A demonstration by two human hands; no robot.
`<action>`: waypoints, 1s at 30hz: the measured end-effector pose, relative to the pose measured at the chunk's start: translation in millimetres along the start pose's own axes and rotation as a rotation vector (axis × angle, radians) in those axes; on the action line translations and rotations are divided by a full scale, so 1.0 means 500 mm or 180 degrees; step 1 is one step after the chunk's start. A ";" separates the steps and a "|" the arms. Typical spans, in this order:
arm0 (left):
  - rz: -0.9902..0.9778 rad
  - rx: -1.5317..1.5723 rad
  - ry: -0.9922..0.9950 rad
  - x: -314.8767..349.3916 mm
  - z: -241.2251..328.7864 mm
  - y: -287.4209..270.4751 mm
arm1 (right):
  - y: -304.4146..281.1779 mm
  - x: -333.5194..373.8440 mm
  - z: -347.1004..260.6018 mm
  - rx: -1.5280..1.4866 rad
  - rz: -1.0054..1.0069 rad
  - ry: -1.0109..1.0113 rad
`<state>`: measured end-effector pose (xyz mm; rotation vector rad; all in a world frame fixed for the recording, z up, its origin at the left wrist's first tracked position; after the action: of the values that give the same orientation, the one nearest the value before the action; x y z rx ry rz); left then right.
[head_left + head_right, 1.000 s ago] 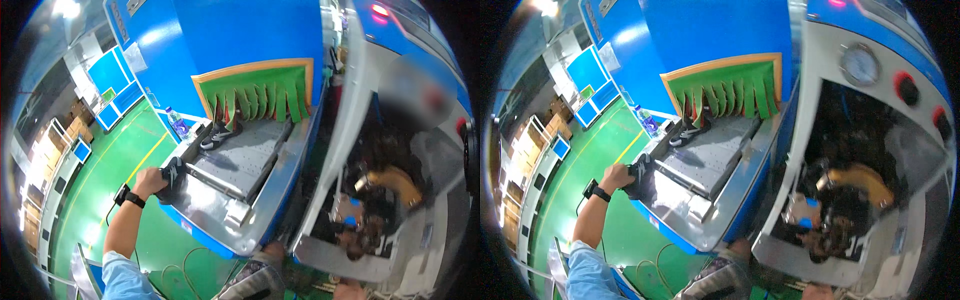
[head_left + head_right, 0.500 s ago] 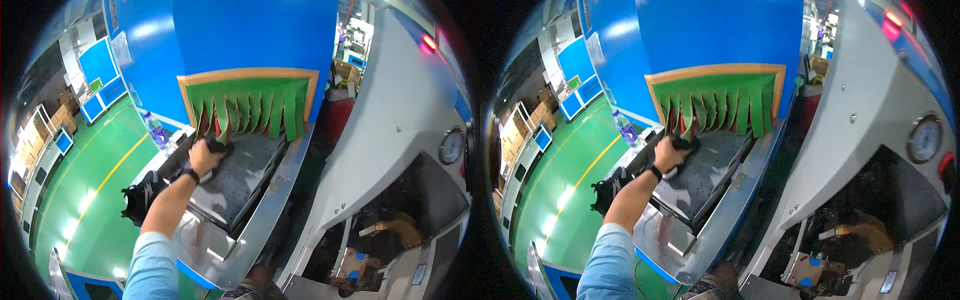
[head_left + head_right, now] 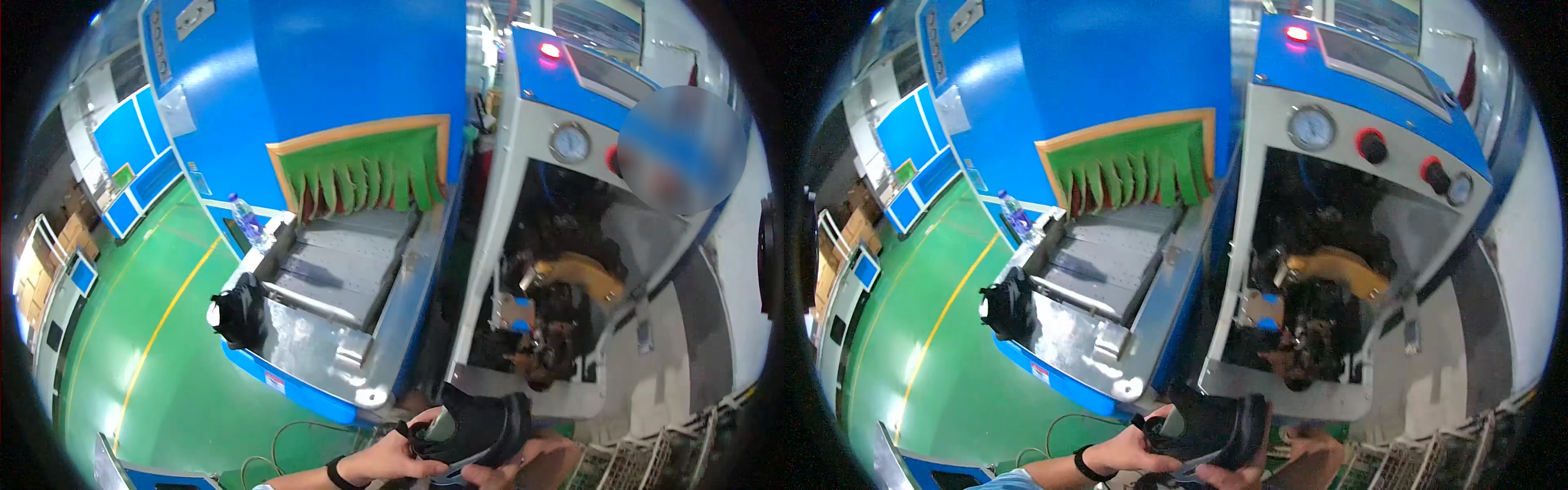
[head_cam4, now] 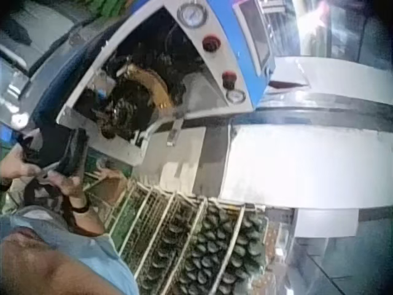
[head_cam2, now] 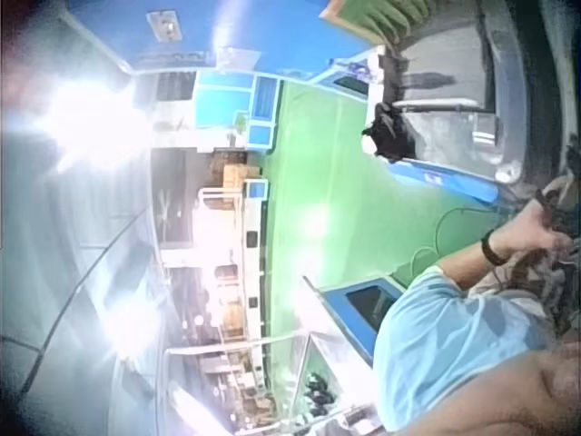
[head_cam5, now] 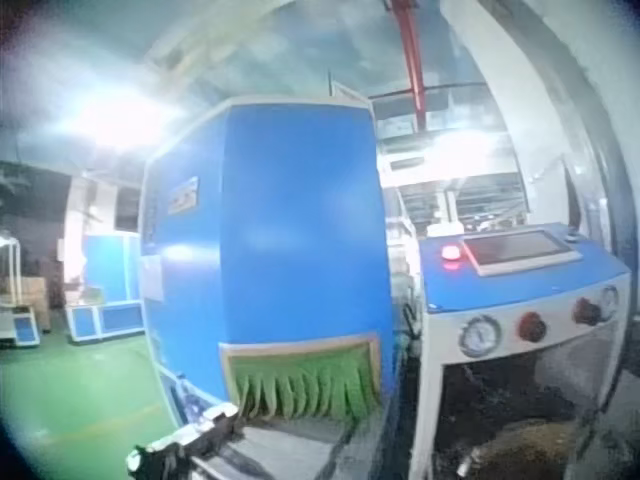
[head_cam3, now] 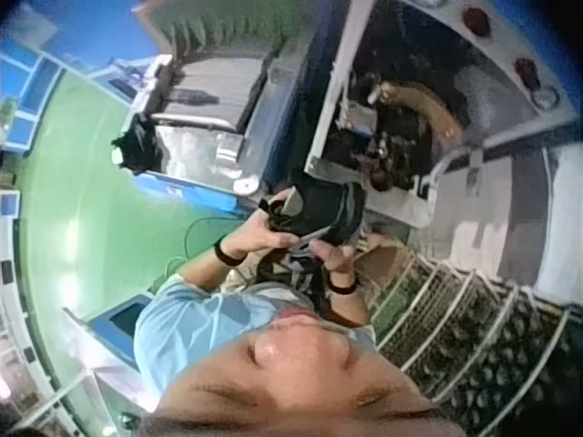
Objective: Operating a shoe-lasting machine to shape the upper part of a shoe over a last.
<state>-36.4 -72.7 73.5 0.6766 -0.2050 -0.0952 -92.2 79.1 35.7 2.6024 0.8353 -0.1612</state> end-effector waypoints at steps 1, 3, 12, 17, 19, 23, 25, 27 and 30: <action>-0.0070 0.0187 -0.0115 0.002 -0.018 0.017 | 0.023 -0.019 -0.084 0.0014 0.0155 0.0446; -0.0365 -0.0276 -0.0374 -0.011 -0.030 0.054 | -0.045 0.030 -0.117 0.0512 0.0688 0.1273; -0.1073 -0.2190 0.1052 -0.066 -0.073 0.156 | -0.151 0.108 -0.136 -0.1270 0.1313 0.1537; -0.2011 -0.0370 0.0241 -0.044 -0.072 0.238 | -0.180 -0.038 -0.392 0.1082 0.1456 -0.0121; -0.1314 -0.0093 -0.0009 -0.071 -0.066 0.205 | -0.151 -0.098 -0.460 0.2180 0.1099 -0.0028; -0.0312 0.0452 -0.0632 -0.186 -0.080 0.138 | -0.141 -0.214 -0.487 0.3065 0.1092 0.0174; -0.0297 0.0732 -0.0683 -0.231 -0.078 0.127 | -0.157 -0.272 -0.491 0.3749 0.1066 0.0304; -0.0038 0.1103 -0.0501 -0.272 -0.063 0.115 | -0.160 -0.317 -0.473 0.4193 0.0988 0.0662; -0.0058 0.1329 -0.0778 -0.304 -0.080 0.113 | -0.172 -0.366 -0.455 0.5033 0.0441 0.1213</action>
<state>-174.6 18.8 54.8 1.0835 -0.4616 -0.1549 -293.9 137.9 255.8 4.2632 0.7416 -0.4204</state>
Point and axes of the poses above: each hand's wrist, its own x-axis away from the middle knuckle, its own y-axis out of the palm, z = x × y, the point moved 7 cm from there along -x, towards the middle knuckle, and after that the axes turned 14 degrees about x, right-handed, at the moved point
